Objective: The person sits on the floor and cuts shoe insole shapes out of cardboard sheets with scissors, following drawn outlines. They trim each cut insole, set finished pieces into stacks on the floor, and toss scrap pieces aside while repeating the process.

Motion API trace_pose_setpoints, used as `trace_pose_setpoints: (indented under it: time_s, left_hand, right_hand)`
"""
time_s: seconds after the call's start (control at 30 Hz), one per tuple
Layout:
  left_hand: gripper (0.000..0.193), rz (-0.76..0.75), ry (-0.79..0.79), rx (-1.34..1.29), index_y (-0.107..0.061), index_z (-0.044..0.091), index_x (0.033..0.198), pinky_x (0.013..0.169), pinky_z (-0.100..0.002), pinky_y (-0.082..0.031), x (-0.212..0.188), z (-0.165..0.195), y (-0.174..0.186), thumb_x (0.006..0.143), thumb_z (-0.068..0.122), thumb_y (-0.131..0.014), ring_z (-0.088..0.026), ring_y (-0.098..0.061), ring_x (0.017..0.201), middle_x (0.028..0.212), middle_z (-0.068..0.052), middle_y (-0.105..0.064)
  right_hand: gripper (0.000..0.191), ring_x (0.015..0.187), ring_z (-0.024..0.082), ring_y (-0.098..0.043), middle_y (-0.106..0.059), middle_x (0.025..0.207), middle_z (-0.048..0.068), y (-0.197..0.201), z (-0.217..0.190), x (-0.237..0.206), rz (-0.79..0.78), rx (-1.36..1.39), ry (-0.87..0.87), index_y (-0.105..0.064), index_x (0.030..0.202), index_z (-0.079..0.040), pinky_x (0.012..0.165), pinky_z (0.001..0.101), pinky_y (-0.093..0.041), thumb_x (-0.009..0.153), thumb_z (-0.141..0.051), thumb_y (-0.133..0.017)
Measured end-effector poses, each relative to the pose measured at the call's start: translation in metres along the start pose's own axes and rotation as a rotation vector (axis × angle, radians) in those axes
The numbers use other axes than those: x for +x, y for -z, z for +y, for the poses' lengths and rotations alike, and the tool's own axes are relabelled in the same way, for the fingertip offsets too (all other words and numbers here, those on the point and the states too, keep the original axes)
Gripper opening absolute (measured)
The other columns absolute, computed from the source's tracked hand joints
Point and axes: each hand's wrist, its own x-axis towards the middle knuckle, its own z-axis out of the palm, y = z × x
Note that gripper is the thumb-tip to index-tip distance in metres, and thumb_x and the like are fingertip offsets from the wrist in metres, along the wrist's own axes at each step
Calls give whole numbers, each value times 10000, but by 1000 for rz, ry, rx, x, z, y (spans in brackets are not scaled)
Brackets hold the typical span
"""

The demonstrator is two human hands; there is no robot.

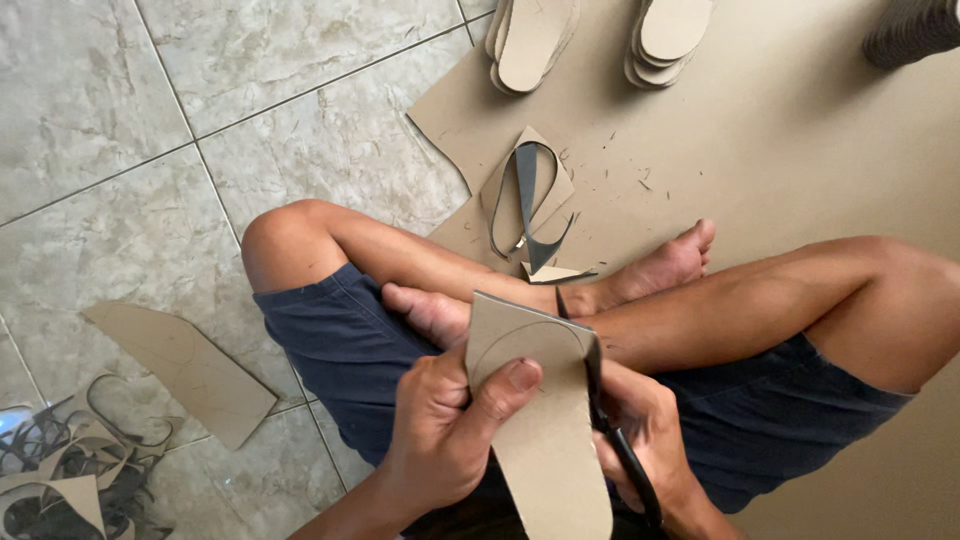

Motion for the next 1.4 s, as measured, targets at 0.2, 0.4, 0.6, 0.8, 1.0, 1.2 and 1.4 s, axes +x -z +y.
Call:
trace_pose_setpoints:
  time_s: [0.2,0.4,0.6,0.8,1.0,1.2,1.4]
  left_hand:
    - [240,-4,47,-131,-752,-5,1051,631,-229,-485,2,0,2,1031,218,-663,-27,-583,732,789,-1,-695]
    - [249,-94,83,-61,-752,-11,988,612,-233,-510,4,4,11,1033,213,-652,-47,-644,711,781,-16,-746]
    - [257,-198,139,-136,-750,-17,1028,661,-240,-533,11,5,15,1028,212,-633,-58,-652,758,828,-20,-747]
    - [253,-237,167,-22,-753,-16,1052,667,-250,-541,18,12,26,1003,206,-643,-54,-655,776,826,-6,-754]
    - [263,-368,139,-59,-717,-26,1105,754,-238,-530,23,19,29,1037,208,-618,-52,-643,853,893,-14,-745]
    - [258,-450,92,16,-712,-30,1126,766,-253,-519,33,31,42,1042,199,-629,-60,-616,872,900,-29,-716]
    - [527,-335,192,-675,-736,-67,1084,613,-333,-538,48,33,41,1018,435,-591,-191,-703,687,817,-124,-771]
  right_hand:
    - [386,678,106,-542,-623,753,28,10,6,-12,6,-126,-141,-731,1024,55,611,272,-467,816,-268,-770]
    - [360,706,131,-500,-602,783,40,11,7,-12,-14,-67,-247,-703,967,56,640,281,-434,796,-246,-797]
    - [335,771,108,-544,-622,834,10,5,-11,0,-34,23,-147,-665,995,37,680,261,-447,799,-224,-739]
    - [286,678,111,-429,-565,688,13,11,-2,-7,-31,-134,-227,-653,805,8,598,275,-397,779,-232,-807]
    - [286,717,106,-477,-552,750,1,6,-9,-4,-28,74,-253,-634,837,3,632,284,-403,781,-234,-784]
    - [302,634,88,-470,-551,677,-6,11,-15,-1,-79,-143,-194,-673,823,-11,571,262,-374,759,-278,-798]
    - [446,639,76,-528,-626,712,-8,14,-11,-5,-47,-31,-274,-747,991,29,562,259,-420,772,-348,-842]
